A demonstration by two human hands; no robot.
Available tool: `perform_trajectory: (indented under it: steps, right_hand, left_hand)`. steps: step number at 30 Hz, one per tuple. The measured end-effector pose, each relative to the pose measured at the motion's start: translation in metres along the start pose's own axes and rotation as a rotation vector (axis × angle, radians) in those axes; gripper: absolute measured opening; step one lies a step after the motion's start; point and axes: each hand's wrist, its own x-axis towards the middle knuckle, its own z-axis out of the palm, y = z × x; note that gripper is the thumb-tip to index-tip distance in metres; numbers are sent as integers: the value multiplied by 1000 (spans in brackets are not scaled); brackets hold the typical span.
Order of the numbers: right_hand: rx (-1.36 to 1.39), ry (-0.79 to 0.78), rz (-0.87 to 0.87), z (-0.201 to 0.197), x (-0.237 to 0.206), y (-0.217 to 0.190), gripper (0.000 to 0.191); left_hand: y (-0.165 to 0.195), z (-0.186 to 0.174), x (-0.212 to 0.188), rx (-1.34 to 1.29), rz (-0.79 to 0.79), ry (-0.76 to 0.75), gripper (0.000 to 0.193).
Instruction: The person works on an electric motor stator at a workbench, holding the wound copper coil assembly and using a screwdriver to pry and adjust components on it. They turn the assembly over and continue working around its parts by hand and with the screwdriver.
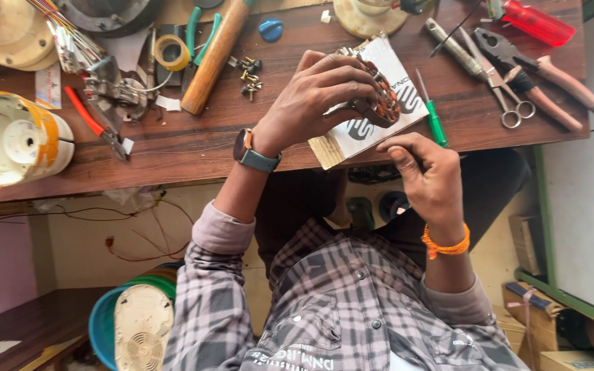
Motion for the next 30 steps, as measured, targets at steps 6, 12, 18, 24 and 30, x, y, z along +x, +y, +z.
perform_trajectory:
  steps: [6, 12, 18, 24, 30]
  right_hand:
    - [-172, -15, -96, 40, 1, 5, 10]
    - [-292, 8, -183, 67, 18, 19, 11]
    - [-339, 57, -156, 83, 23, 37, 11]
    - [-453, 0, -157, 73, 9, 42, 7]
    - [-440, -172, -210, 41, -7, 8, 14]
  left_hand:
    - [1, -4, 0, -22, -8, 0, 39]
    - [-9, -1, -2, -28, 4, 10, 37]
    - [-13, 7, -8, 141, 33, 37, 44]
    - [22, 14, -46, 409, 144, 96, 50]
    - [35, 25, -64, 285, 35, 227, 28]
